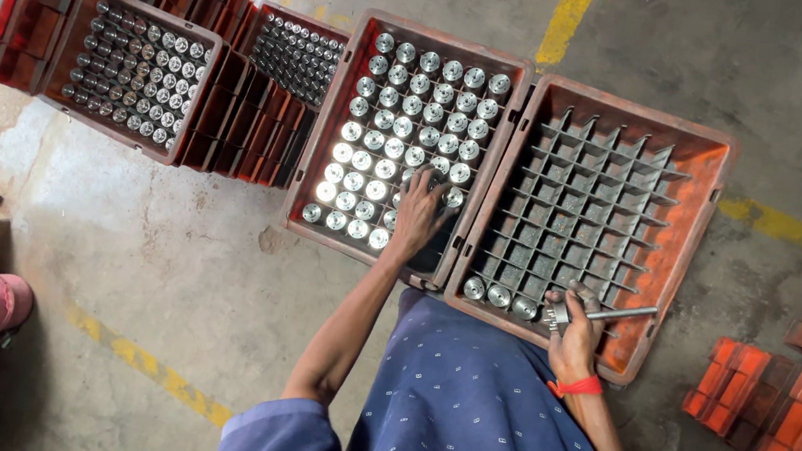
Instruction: The person transfers small metal caps from one orange crate to another using both hands. They repeatedly pick up caps from the source crate and place them into the destination crate, filling it up. The person then moves the filled crate to a metal table and retrieves an empty crate to continue the process.
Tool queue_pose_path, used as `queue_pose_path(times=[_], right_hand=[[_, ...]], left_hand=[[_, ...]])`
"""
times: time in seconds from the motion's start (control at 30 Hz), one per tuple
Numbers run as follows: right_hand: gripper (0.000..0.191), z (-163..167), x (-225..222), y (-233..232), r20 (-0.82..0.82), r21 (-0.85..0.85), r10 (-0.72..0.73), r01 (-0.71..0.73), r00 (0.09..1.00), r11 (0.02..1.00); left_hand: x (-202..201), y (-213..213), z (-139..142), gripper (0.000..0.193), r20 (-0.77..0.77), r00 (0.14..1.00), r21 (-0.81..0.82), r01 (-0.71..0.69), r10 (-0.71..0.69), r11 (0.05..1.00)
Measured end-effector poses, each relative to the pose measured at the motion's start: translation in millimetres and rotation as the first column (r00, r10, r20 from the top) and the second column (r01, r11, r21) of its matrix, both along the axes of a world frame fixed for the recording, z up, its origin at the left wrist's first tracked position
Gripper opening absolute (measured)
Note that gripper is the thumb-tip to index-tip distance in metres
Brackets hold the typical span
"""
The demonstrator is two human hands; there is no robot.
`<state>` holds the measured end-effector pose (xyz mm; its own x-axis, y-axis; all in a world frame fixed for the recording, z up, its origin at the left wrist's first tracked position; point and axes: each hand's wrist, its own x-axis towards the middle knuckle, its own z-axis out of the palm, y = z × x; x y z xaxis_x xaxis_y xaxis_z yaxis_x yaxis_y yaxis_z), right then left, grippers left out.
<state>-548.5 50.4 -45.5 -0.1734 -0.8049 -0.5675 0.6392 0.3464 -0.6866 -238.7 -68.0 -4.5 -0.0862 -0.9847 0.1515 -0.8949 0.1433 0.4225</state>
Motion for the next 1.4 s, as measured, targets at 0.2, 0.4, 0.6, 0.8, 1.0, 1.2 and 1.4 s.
queue_pose_path(times=[0.2,0.4,0.6,0.8,1.0,1.2,1.4], right_hand=[[0.019,4,-14,11,-0.039,0.032,0.0,0.001,0.999,1.0],[0.016,19,-13,4,0.024,-0.03,0.053,-0.052,0.998,0.998],[0.013,44,-34,-13,-0.001,-0.146,0.07,-0.07,0.998,0.987],[0.012,53,-57,-6,-0.042,-0.202,0.115,-0.121,0.992,0.972],[0.014,47,-88,19,-0.131,-0.207,0.305,-0.327,0.943,0.922],[0.013,35,-125,16,0.074,-0.122,0.163,-0.153,0.984,0.981],[0.016,24,-157,12,0.072,-0.117,0.022,-0.014,0.997,0.993]], left_hand=[[8,24,50,0.045,-0.597,0.798,-0.137,-0.001,-0.082,0.991],[-100,53,22,0.031,-0.846,-0.156,0.432,0.358,0.509,0.828],[-172,118,23,0.033,-0.526,0.845,0.396,0.141,0.098,0.907],[-223,134,25,0.047,-0.498,0.867,0.462,0.231,0.035,0.856],[-251,158,7,0.045,-0.496,0.865,0.593,0.269,0.08,0.759],[-239,166,29,0.057,-0.542,0.839,0.528,0.296,0.047,0.796],[-186,137,39,0.041,-0.165,0.979,0.362,0.172,-0.119,0.916]])
